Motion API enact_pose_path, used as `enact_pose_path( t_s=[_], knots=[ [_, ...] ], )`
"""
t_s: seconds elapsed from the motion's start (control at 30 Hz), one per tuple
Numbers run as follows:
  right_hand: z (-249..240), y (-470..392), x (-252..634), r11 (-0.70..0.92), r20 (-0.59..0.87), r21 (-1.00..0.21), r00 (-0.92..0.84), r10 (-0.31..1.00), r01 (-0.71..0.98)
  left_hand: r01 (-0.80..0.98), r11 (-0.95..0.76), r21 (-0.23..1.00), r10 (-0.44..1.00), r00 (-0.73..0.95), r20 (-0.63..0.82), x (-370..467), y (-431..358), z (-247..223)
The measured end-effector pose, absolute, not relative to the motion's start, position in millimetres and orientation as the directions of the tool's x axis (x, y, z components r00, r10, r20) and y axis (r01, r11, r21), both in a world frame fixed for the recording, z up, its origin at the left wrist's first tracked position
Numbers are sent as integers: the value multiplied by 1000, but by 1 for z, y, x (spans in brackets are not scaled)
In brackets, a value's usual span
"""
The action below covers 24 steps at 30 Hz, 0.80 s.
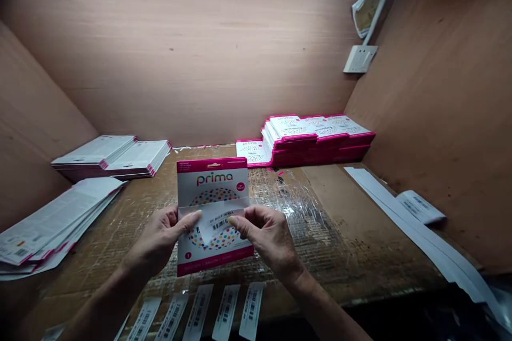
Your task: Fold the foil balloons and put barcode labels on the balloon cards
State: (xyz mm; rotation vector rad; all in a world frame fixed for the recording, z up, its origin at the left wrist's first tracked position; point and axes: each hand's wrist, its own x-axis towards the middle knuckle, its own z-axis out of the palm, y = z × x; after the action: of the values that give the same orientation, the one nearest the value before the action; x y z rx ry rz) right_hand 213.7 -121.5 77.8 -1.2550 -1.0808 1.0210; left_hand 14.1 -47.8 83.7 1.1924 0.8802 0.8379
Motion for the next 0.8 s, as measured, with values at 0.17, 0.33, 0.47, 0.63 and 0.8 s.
enact_pose_path(
  t_s=[0.17,0.33,0.47,0.63,0.8],
  knots=[
    [65,-99,196,40,53,-998,290,956,49,-91,158,983,911,397,-110,10,-45,86],
    [59,-90,195,41,69,-994,299,952,98,-74,160,984,919,376,-121,9,-42,85],
    [55,-84,191,52,112,-981,321,940,189,-67,166,984,923,361,-131,10,-40,83],
    [60,-76,191,-72,219,-776,375,901,627,-3,127,992,939,322,-119,13,-37,79],
    [57,-63,196,-92,237,-782,432,870,616,2,94,996,948,306,-90,12,-32,77]
  ],
)
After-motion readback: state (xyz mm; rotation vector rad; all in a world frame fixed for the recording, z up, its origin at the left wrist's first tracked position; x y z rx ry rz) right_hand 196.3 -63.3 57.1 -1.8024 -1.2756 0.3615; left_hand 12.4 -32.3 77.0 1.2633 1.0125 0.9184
